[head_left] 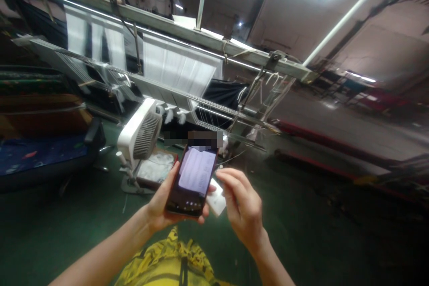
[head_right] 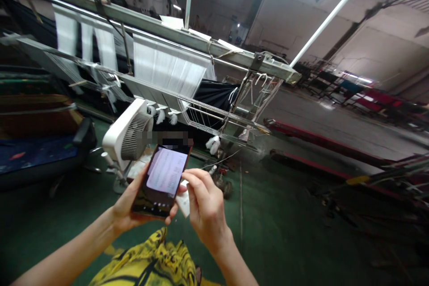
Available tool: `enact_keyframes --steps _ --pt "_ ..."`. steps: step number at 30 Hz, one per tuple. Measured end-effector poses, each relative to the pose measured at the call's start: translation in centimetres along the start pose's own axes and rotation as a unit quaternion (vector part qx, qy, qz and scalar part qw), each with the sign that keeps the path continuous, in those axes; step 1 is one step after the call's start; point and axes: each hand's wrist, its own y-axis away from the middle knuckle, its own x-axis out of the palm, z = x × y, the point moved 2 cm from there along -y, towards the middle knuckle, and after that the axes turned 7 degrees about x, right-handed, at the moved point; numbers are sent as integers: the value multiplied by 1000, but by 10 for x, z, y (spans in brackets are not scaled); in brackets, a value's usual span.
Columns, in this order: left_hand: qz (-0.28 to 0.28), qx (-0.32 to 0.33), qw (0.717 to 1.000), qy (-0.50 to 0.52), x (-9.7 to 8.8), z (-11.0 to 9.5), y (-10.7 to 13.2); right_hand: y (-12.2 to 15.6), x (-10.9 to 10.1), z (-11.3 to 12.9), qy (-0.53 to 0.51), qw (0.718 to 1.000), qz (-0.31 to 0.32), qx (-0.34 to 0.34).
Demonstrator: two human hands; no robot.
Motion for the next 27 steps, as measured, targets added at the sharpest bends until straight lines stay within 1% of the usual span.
enact_keyframes --steps 5,8,13,20,27 --pt "-22 24 999 2 0 -2 -1 12 5 1 -6 1000 -23 11" --pt "-27 35 999 5 0 -4 -1 17 5 2 -20 1000 -18 8" --pt "-31 35 999 9 0 -5 -1 19 8 1 -35 999 -12 15" --pt "-21 31 999 6 0 -8 -2 20 13 3 -47 999 -15 7" --pt "-2 37 999 17 -5 -9 -2 23 19 8 -73 997 -12 6"
